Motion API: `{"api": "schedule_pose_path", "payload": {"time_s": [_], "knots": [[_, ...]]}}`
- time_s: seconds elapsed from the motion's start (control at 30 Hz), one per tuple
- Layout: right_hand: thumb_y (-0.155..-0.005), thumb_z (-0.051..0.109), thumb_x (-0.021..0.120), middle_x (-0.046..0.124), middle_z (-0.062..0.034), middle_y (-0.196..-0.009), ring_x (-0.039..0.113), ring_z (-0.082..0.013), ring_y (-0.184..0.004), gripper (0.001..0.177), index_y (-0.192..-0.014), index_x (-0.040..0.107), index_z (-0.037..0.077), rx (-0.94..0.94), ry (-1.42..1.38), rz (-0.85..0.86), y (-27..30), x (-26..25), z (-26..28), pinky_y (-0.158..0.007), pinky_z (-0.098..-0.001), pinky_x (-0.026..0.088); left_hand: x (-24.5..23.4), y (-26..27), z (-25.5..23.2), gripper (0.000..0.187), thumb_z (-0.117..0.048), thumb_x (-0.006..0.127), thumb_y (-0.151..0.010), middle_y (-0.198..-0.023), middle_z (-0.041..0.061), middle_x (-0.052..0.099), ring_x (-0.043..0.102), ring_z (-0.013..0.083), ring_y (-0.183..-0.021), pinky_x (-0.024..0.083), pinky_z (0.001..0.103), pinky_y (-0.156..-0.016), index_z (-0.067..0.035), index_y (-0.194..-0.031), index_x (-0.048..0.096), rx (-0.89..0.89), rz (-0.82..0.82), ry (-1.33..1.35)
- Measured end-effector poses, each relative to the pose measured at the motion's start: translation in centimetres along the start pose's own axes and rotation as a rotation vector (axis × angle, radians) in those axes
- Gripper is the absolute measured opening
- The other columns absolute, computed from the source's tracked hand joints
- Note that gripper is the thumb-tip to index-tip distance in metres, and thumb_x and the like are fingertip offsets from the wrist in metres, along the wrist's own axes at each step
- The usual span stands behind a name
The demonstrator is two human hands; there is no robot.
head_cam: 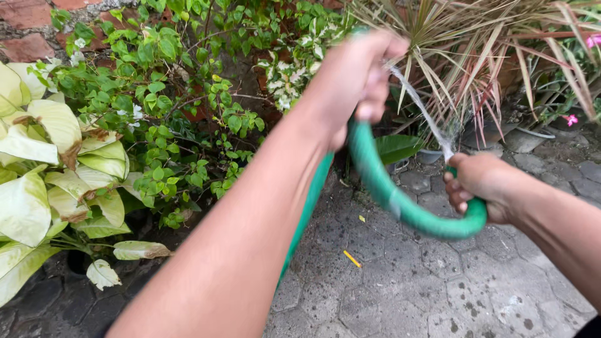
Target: The person waters various potted plants along a brick wall using a garden hose.
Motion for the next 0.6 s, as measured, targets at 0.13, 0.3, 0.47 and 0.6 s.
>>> {"api": "schedule_pose_path", "payload": {"time_s": [0.13,0.3,0.47,0.6], "knots": [[-0.112,0.027,0.033,0.036,-0.0018,-0.066,0.030,-0.0128,-0.048,0.032,-0.093,0.044,0.004,-0.022,0.037,0.022,-1.0,-0.2,-2.6,-0.039,-0.0309,0.029,-1.5,6.8,7.4,0.021,-0.016,0.061,-0.090,-0.056,-0.010,0.035,0.030,0.0019,-0.040,0.025,0.020,-0.033,-0.017,-0.080,0.042,-0.339,-0.200,0.314],[-0.110,0.029,0.041,0.037,-0.0058,-0.065,0.032,-0.0171,-0.047,0.035,-0.091,0.046,0.001,-0.031,0.041,0.010,-1.5,-0.2,-4.7,-0.042,-0.0365,0.030,-0.8,12.5,13.4,0.042,-0.021,0.066,-0.100,-0.052,-0.009,0.031,0.030,0.0030,-0.040,0.026,0.021,-0.034,-0.017,-0.072,0.035,-0.529,-0.246,0.748],[-0.106,0.020,0.039,0.036,-0.0015,-0.065,0.031,-0.0154,-0.048,0.021,-0.092,0.047,0.006,-0.045,-0.084,0.065,-1.0,-0.8,-5.1,-0.043,-0.0367,0.030,1.7,10.1,14.1,0.020,-0.019,0.066,-0.093,-0.062,-0.004,0.048,0.048,0.0062,-0.051,0.039,0.020,-0.041,-0.007,-0.109,0.065,-0.583,-0.177,0.630],[-0.108,0.038,0.042,0.035,-0.0016,-0.065,0.030,-0.0152,-0.049,0.036,-0.091,0.046,0.006,-0.043,-0.129,0.033,-0.2,-1.9,-3.8,-0.045,-0.0347,0.028,4.2,10.6,14.8,0.065,-0.025,0.063,-0.080,-0.113,0.009,0.062,0.065,0.0313,-0.105,0.060,0.052,-0.081,-0.015,-0.144,0.055,-0.752,-0.136,0.467]]}}
Point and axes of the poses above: each hand's wrist, its own y-axis away from the middle knuckle, its own x-axis out of the palm, z = x × y, the point moved 4 cm from there along -y, towards the middle knuckle
